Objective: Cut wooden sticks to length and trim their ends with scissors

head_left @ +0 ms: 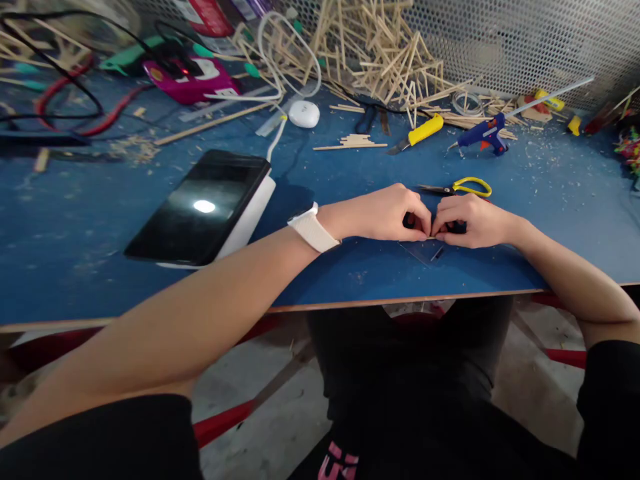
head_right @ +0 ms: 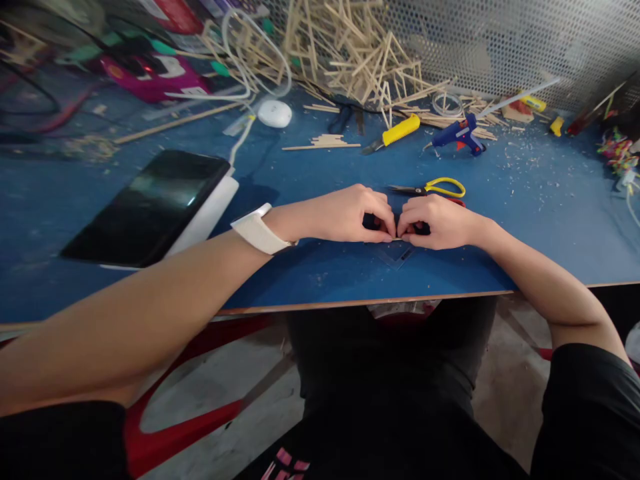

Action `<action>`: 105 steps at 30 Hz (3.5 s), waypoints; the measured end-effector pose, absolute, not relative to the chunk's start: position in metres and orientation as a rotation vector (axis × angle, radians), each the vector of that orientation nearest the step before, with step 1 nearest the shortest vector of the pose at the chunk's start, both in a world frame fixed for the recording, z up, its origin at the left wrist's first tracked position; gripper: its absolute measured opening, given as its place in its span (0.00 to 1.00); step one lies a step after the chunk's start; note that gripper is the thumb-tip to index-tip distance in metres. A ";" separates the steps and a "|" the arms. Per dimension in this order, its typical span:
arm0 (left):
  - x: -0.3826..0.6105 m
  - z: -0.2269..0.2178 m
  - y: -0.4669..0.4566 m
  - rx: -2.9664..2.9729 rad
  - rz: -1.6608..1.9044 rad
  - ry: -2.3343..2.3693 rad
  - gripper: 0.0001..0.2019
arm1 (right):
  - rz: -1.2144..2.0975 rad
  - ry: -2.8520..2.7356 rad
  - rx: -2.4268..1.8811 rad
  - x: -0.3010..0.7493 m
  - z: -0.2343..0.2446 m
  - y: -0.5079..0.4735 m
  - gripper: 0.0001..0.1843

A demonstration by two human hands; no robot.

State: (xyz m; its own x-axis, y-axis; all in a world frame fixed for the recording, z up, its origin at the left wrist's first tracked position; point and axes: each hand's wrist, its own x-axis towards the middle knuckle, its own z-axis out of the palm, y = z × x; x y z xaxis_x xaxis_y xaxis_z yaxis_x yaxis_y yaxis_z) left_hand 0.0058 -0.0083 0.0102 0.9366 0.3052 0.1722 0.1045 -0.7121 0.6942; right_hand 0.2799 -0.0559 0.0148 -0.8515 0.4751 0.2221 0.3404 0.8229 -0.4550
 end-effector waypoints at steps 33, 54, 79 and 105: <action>-0.002 0.014 -0.013 2.338 0.326 0.343 0.07 | 0.734 -2.644 -0.589 0.285 0.024 -0.057 0.11; 0.003 0.015 -0.015 2.315 0.334 0.338 0.10 | 0.446 -2.490 -0.628 0.284 0.029 -0.054 0.08; 0.003 0.019 -0.015 2.317 0.305 0.360 0.08 | -0.206 -2.603 -0.981 0.250 0.041 0.098 0.14; -0.004 0.018 -0.016 2.289 0.278 0.434 0.09 | -0.096 -2.792 -0.866 0.286 0.048 -0.027 0.14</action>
State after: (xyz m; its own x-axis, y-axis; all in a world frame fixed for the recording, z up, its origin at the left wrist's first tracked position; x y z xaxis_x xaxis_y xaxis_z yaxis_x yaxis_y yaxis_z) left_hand -0.0037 -0.0158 0.0176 0.9180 0.3914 0.0644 0.2221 -0.6417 0.7341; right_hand 0.2863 -0.0270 0.0482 -0.8033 0.5516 0.2246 0.5657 0.8246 -0.0019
